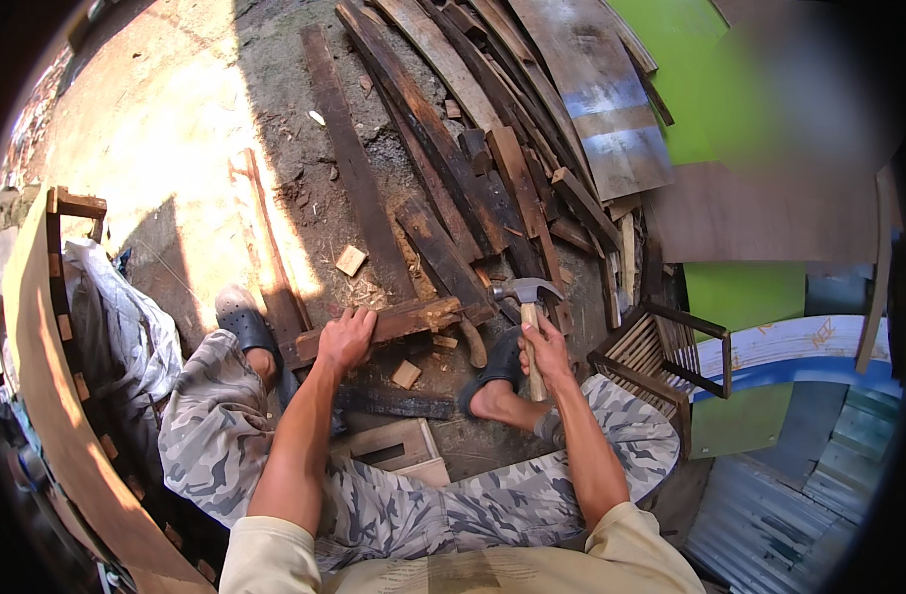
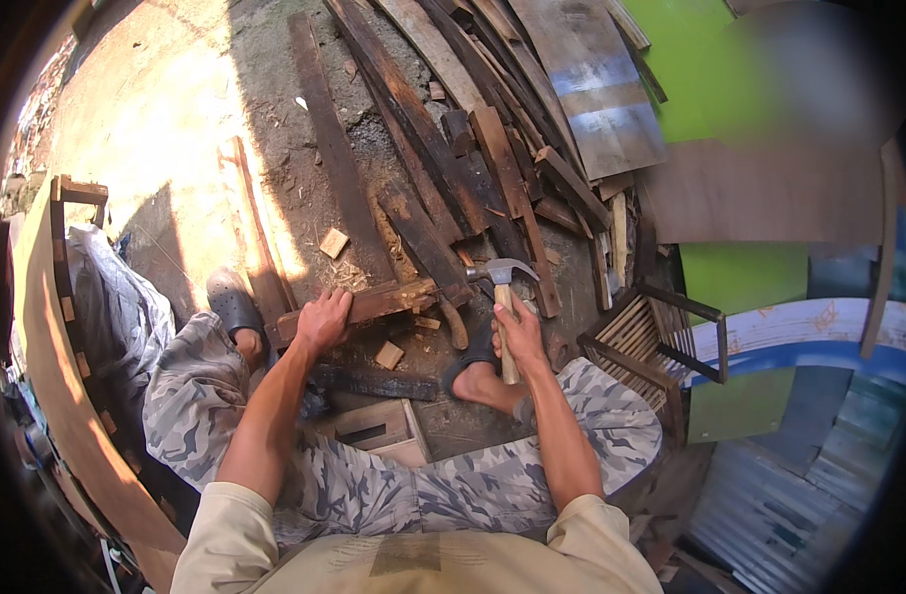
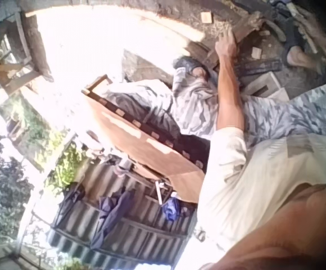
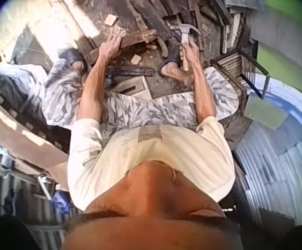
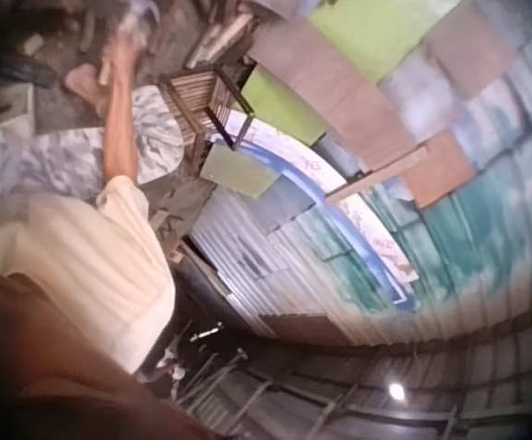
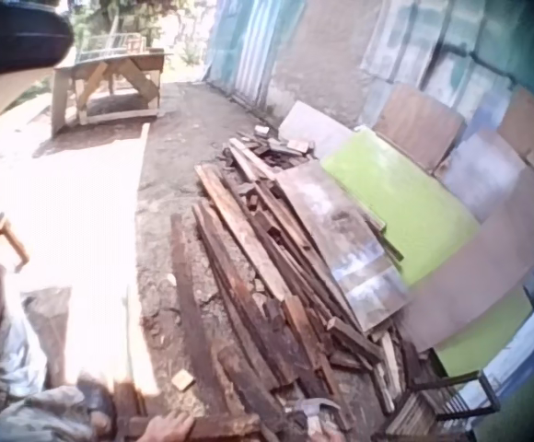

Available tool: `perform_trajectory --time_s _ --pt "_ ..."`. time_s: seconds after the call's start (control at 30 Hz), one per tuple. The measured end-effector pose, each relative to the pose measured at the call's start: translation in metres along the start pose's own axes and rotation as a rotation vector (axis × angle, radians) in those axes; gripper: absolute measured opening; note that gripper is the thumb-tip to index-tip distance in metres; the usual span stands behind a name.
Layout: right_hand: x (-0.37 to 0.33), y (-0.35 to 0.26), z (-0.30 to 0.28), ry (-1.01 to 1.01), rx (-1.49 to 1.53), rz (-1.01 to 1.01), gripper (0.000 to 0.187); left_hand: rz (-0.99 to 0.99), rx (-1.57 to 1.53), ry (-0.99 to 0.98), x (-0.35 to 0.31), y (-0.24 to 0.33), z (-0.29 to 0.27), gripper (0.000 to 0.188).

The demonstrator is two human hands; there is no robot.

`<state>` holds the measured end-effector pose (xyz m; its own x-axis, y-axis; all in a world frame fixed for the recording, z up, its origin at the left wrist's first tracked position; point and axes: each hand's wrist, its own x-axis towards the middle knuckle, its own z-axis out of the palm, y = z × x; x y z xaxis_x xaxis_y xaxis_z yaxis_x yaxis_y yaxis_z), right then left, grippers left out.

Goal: The person sits on the ground and uses a hammer to break small pieces of wood into smaller fragments. They repeatedly position the wood between their legs and strike it with the hammer, collecting the resulting pieces.

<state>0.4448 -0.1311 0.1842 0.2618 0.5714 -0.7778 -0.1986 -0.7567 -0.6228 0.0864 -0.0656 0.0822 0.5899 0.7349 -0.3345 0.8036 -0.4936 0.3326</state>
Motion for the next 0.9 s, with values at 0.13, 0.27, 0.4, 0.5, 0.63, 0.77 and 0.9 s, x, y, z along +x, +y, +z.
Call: perform_trajectory --time_s 0.13,0.27,0.4,0.5,0.63,0.77,0.9 --pt "0.014 -0.003 -0.008 0.265 0.197 -0.128 0.026 0.019 0.009 0.029 0.007 0.002 -0.010 0.028" --pt "-0.018 0.016 0.020 -0.083 -0.111 0.004 0.048 0.026 0.021 0.025 0.004 0.000 -0.001 0.028" --pt "-0.002 0.008 -0.005 0.202 0.101 -0.027 0.038 0.029 0.034 0.061 0.005 -0.004 0.002 0.026" --pt "0.009 0.014 -0.004 0.294 0.125 -0.168 0.039 0.029 0.051 0.050 0.000 -0.002 0.008 0.025" --pt "-0.018 0.018 0.027 -0.101 -0.137 -0.036 0.056 0.081 0.068 0.041 0.002 -0.003 -0.006 0.025" --pt "-0.011 0.004 0.016 0.170 0.106 -0.080 0.047 0.073 0.090 0.029 -0.001 -0.006 -0.001 0.027" --pt "-0.025 0.032 0.031 0.167 0.072 -0.145 0.055 0.055 0.074 -0.038 -0.001 -0.003 0.000 0.034"
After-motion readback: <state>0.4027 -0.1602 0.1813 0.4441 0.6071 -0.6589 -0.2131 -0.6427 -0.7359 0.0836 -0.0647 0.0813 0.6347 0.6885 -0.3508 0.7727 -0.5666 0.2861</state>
